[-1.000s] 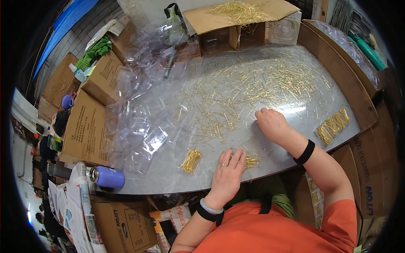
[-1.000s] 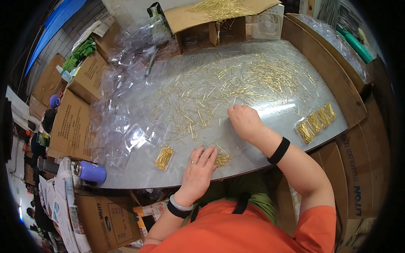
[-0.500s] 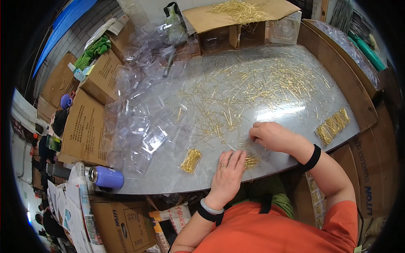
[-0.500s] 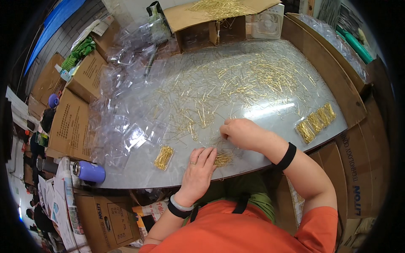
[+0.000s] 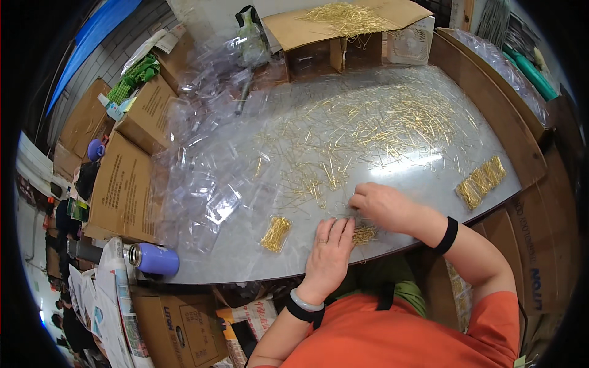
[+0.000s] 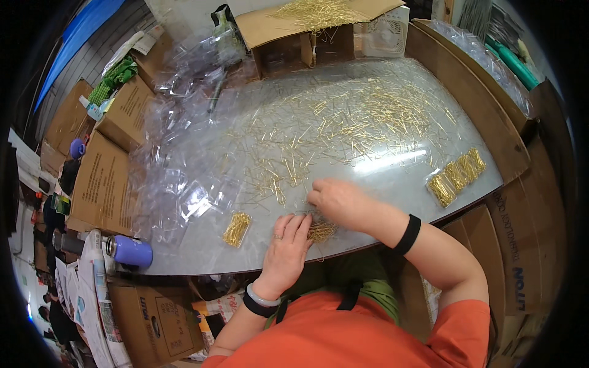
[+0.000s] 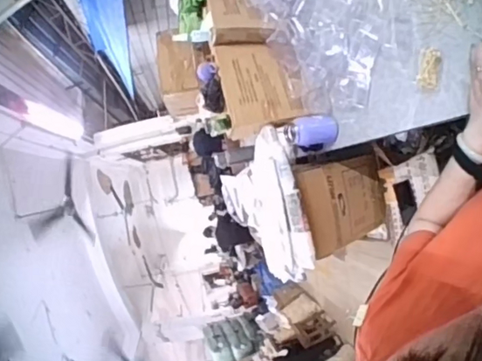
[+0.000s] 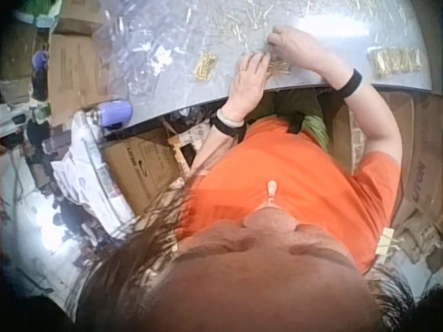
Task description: The recorder is counting and packing small gold wire connector components into plastic bags and then placing those bags into a larger shipping box.
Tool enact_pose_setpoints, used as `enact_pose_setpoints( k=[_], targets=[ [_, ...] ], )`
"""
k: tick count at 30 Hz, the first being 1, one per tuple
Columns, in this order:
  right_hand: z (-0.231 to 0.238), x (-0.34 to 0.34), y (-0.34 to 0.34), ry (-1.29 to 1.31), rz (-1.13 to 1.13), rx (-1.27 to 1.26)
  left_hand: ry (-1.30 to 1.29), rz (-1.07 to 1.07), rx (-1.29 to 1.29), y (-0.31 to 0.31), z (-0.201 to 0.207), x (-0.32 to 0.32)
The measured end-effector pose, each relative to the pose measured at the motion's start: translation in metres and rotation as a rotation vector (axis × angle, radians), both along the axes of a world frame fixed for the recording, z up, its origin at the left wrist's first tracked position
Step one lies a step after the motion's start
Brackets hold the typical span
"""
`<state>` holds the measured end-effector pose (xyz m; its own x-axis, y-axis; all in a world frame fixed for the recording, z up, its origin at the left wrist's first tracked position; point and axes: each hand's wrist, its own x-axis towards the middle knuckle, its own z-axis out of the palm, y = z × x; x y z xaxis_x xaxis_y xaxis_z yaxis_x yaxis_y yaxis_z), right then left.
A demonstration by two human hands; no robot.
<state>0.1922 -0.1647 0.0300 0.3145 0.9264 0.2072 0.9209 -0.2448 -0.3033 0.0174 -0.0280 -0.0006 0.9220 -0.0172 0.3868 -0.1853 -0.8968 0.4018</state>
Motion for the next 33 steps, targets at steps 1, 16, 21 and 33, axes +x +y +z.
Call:
enact_pose_setpoints(
  k=[1, 16, 21, 33],
  targets=[
    [0.005, -0.003, -0.005, 0.011, 0.071, -0.040, -0.001, 0.017, -0.018, 0.000, -0.001, -0.001],
    [0.021, 0.009, 0.000, 0.069, -0.204, -0.124, 0.016, 0.005, 0.022, 0.002, 0.001, 0.001],
    [0.020, -0.026, -0.053, 0.072, 0.005, -0.071, 0.023, 0.018, -0.009, -0.004, 0.004, 0.005],
    [-0.024, -0.067, -0.038, 0.242, -0.296, 0.127, -0.023, 0.029, -0.223, 0.013, 0.010, -0.008]
  ],
)
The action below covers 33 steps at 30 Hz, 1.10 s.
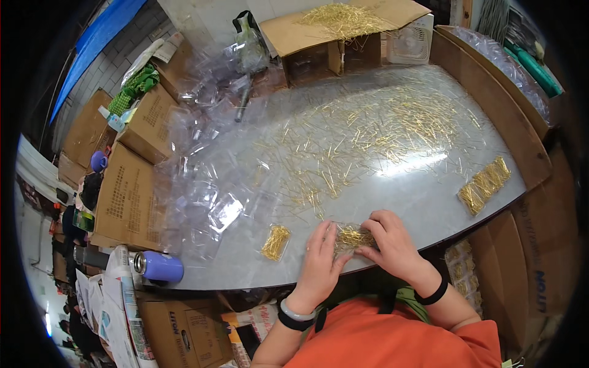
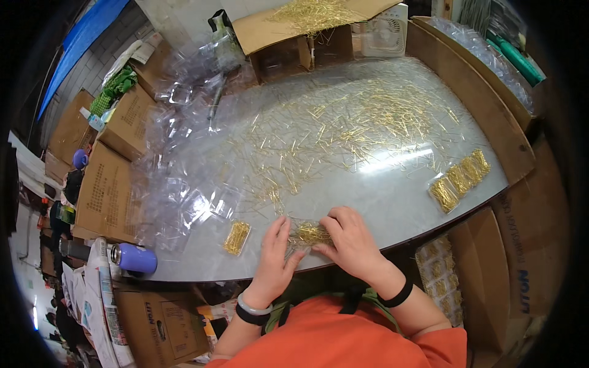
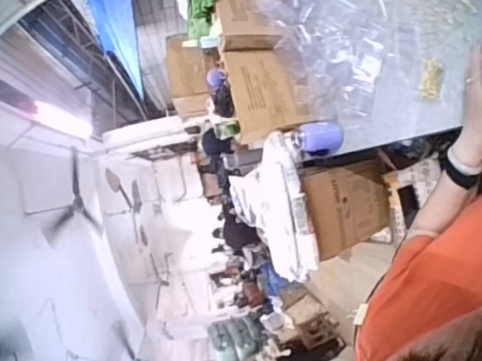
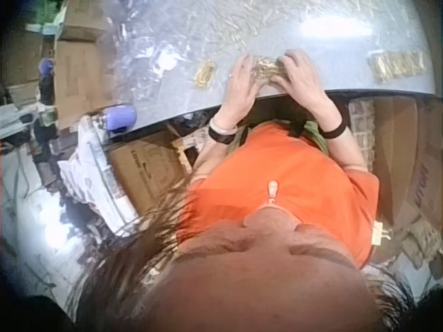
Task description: The recorder is counting and packing small gold wire connector components into plastic bags and then placing those bags into a larger shipping box.
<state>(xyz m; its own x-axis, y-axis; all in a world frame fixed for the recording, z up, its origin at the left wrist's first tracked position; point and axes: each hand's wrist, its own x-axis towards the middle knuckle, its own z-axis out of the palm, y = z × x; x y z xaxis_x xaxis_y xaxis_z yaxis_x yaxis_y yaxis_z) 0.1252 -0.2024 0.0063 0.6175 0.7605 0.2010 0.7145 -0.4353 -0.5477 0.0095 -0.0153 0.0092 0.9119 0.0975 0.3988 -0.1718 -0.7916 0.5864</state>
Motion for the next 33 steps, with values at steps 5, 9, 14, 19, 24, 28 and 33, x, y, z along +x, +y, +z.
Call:
enact_pose_setpoints(
  k=[5, 9, 14, 19, 24, 28, 33],
  targets=[
    [0.018, 0.008, 0.002, -0.169, 0.133, 0.032, 0.200, 0.139, 0.111, 0.006, 0.020, -0.019],
    [0.017, 0.013, 0.010, -0.167, 0.292, 0.080, 0.222, 0.137, 0.031, 0.006, 0.016, -0.016],
    [0.007, 0.017, 0.004, -0.025, 0.298, 0.119, 0.128, 0.017, -0.042, 0.004, 0.016, 0.000],
    [0.013, 0.029, -0.016, -0.043, 0.192, 0.152, 0.103, -0.023, -0.119, 0.000, 0.013, 0.007],
    [0.022, 0.030, -0.016, -0.226, 0.241, 0.091, 0.140, 0.140, 0.130, 0.004, 0.013, 0.007],
    [0.012, 0.033, -0.017, -0.188, 0.350, 0.107, 0.214, 0.152, 0.150, 0.010, 0.014, 0.014],
    [0.010, 0.037, -0.024, -0.157, 0.346, 0.146, 0.255, 0.028, 0.249, 0.015, 0.017, 0.023]
  ],
)
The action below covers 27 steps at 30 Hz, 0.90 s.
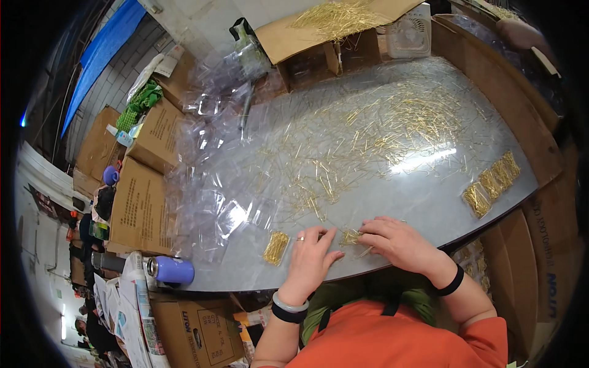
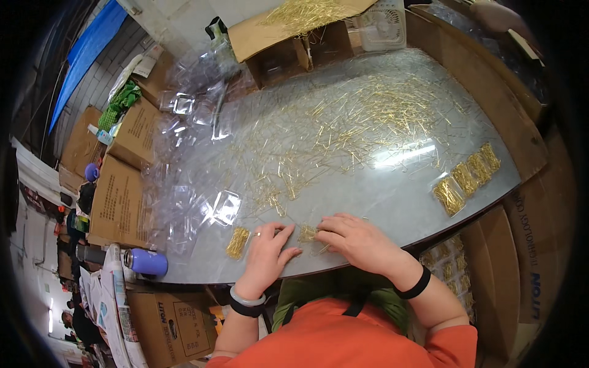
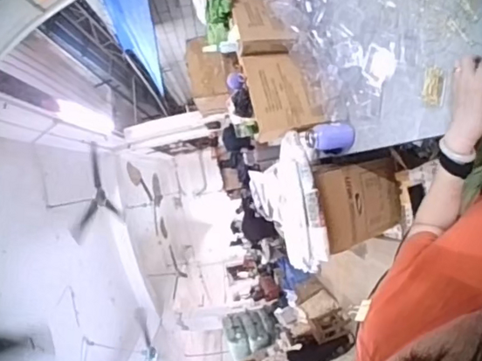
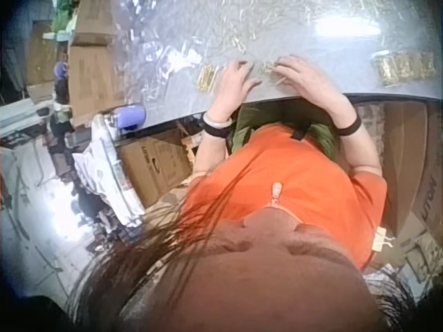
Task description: The recorder is counting and packing small gold wire connector components into plastic bags and then placing those bags into a larger shipping box.
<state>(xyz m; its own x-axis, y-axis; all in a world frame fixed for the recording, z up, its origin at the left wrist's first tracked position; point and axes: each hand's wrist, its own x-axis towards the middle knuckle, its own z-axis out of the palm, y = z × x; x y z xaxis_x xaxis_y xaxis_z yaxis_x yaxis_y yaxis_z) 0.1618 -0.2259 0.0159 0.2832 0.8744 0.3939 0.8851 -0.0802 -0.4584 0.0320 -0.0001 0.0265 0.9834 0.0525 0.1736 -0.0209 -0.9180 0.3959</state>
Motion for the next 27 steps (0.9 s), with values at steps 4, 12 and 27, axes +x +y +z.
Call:
enact_pose_setpoints(
  k=[4, 12, 27],
  targets=[
    [-0.001, -0.001, -0.004, 0.041, -0.043, -0.018, 0.096, -0.117, 0.035, 0.000, 0.014, 0.006],
    [0.015, -0.005, 0.001, -0.137, -0.121, -0.078, 0.052, -0.172, 0.051, -0.018, 0.004, 0.008],
    [0.000, -0.001, -0.003, -0.161, 0.015, -0.033, -0.096, -0.080, -0.159, -0.023, -0.011, -0.002]
  ],
)
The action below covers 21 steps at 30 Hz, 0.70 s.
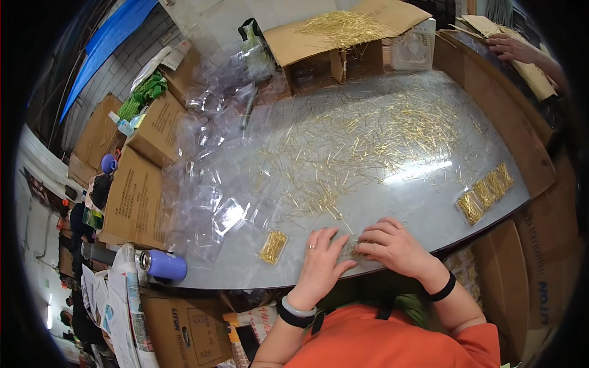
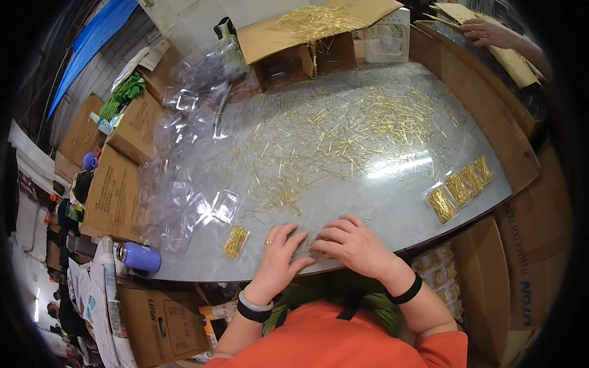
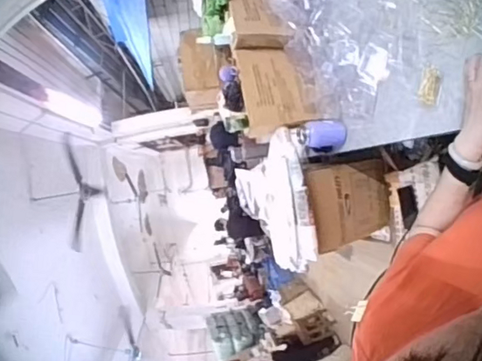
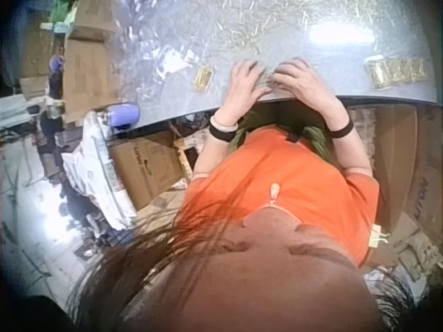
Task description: The recorder is counting and packing small gold wire connector components into plastic bags and then placing those bags into a larger shipping box.
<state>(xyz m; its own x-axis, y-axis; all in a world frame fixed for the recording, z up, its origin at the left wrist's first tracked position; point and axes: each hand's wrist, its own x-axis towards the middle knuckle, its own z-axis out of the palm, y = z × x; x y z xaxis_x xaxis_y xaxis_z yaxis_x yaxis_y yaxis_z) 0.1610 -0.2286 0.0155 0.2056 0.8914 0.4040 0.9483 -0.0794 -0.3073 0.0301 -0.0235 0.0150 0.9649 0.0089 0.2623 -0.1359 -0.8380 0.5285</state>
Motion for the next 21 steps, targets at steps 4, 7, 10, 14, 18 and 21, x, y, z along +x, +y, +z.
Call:
enact_pose_setpoints(
  k=[4, 7, 10, 14, 18, 21],
  targets=[
    [0.011, -0.008, -0.018, 0.100, -0.284, 0.008, 0.001, 0.003, -0.036, -0.003, -0.002, -0.007],
    [0.015, -0.006, -0.032, 0.173, -0.329, -0.057, -0.005, -0.023, -0.031, -0.013, -0.002, -0.005],
    [0.018, -0.003, -0.032, 0.174, -0.230, -0.092, -0.030, -0.097, -0.028, -0.019, -0.005, 0.005],
    [0.003, -0.009, -0.016, 0.244, -0.178, -0.018, -0.065, -0.098, -0.027, -0.023, -0.012, 0.012],
    [0.002, -0.020, -0.009, 0.346, -0.241, 0.089, 0.001, -0.008, -0.068, -0.025, -0.017, 0.008],
    [-0.006, -0.031, -0.022, 0.396, -0.315, 0.180, 0.082, 0.032, -0.117, -0.030, -0.008, 0.006]
  ],
)
